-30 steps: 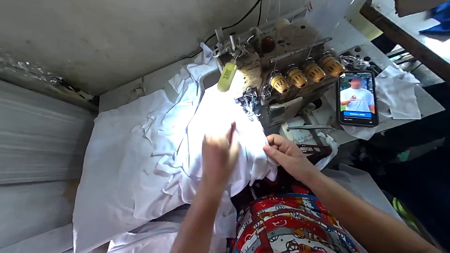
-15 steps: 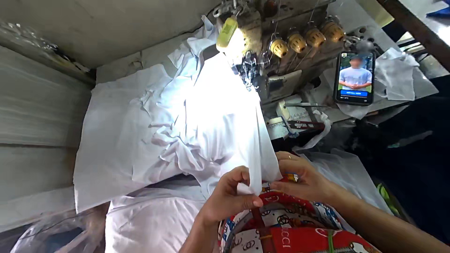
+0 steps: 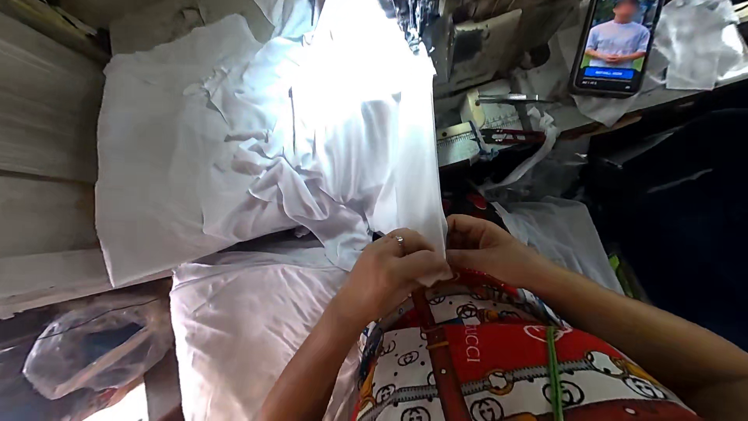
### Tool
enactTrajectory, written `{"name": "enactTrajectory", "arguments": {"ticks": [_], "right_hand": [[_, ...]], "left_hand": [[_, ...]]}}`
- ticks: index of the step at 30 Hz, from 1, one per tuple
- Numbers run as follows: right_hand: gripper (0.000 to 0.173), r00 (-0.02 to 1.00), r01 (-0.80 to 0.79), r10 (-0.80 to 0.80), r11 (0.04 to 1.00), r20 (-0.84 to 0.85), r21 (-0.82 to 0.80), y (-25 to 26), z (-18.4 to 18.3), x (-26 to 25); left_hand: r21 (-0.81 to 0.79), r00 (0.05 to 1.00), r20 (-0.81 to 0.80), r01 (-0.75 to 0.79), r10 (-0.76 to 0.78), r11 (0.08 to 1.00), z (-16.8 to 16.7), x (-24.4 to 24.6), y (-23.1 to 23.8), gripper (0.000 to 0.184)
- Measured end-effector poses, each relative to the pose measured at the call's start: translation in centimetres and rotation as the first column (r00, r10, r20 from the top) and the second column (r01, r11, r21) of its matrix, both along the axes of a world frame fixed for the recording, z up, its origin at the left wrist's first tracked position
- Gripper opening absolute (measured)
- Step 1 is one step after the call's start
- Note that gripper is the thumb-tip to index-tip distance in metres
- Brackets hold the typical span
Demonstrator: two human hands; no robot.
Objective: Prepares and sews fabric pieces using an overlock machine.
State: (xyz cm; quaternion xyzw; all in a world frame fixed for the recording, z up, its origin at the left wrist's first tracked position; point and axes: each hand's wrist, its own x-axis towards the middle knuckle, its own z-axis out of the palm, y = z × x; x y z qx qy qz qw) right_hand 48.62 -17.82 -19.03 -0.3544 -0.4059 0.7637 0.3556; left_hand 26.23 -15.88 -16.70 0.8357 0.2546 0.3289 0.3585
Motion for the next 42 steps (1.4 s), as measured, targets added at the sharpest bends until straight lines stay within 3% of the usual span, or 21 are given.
{"name": "enactTrajectory", "arguments": {"ticks": [2, 9, 15, 18, 20, 22, 23, 25, 28, 36, 42], "right_hand": [[0.018, 0.998, -0.018, 0.018, 1.0, 0.066, -0.003, -0.4, 0.0, -0.1], [0.015, 0.996, 0.002, 0.001, 0.999, 0.092, -0.037, -1.3, 0.2, -0.1], [0.016, 1.0, -0.025, 0.025, 0.98, -0.006, -0.196, -1.5, 0.7, 0.7], [0.015, 0.99, -0.046, 0.03, 0.992, -0.139, -0.115, 0.0, 0.1, 1.0], [0.038, 0.989, -0.049, 0.047, 0.999, -0.142, -0.013, 2.7, 0.2, 0.8], [0.055, 0.999, 0.007, -0.005, 0.998, -0.037, 0.064, 5.9, 1.2, 0.2], [0.056, 0.998, 0.057, -0.057, 0.993, 0.001, 0.106, 7.5, 1.5, -0.1], [0.038, 0.982, 0.176, -0.185, 0.967, 0.03, 0.186, 10.4, 1.8, -0.8], [0.016, 0.924, 0.312, -0.357, 0.911, 0.136, 0.27, 13.1, 1.7, -1.3], [0.025, 0.879, 0.357, -0.421, 0.892, 0.224, 0.276, 14.2, 0.9, -0.4], [0.016, 0.919, 0.346, -0.383, 0.9, 0.098, 0.266, 14.4, 0.4, 0.1]], "left_hand": [[0.084, 0.993, -0.114, -0.004, 0.014, 0.996, -1.0, -0.1, -0.5, 0.013], [0.258, 0.99, -0.129, -0.024, 0.059, 0.966, -1.9, -0.5, -2.0, 0.015], [0.534, 0.972, -0.097, -0.129, 0.212, 0.836, -4.1, -0.4, -2.9, 0.012], [0.319, 0.963, 0.128, -0.267, 0.238, 0.909, -4.4, 0.5, -2.4, 0.01], [0.14, 0.938, 0.288, -0.24, 0.192, 0.961, -3.0, 1.4, -1.3, 0.016], [0.086, 0.934, 0.346, -0.123, 0.085, 0.989, -1.5, 2.3, -0.3, 0.022], [0.103, 0.943, 0.333, -0.059, 0.022, 0.993, -1.3, 2.7, 0.0, 0.021], [0.169, 0.967, 0.245, 0.029, -0.071, 0.985, -1.7, 3.3, 0.8, 0.018], [0.251, 0.995, 0.028, 0.087, -0.097, 0.964, -2.9, 2.9, 2.0, 0.015], [0.39, 0.987, -0.151, 0.109, -0.053, 0.914, -1.4, 2.6, 7.6, 0.018], [0.483, 0.97, -0.243, 0.117, 0.004, 0.868, 0.4, 3.0, 12.3, 0.02]]}}
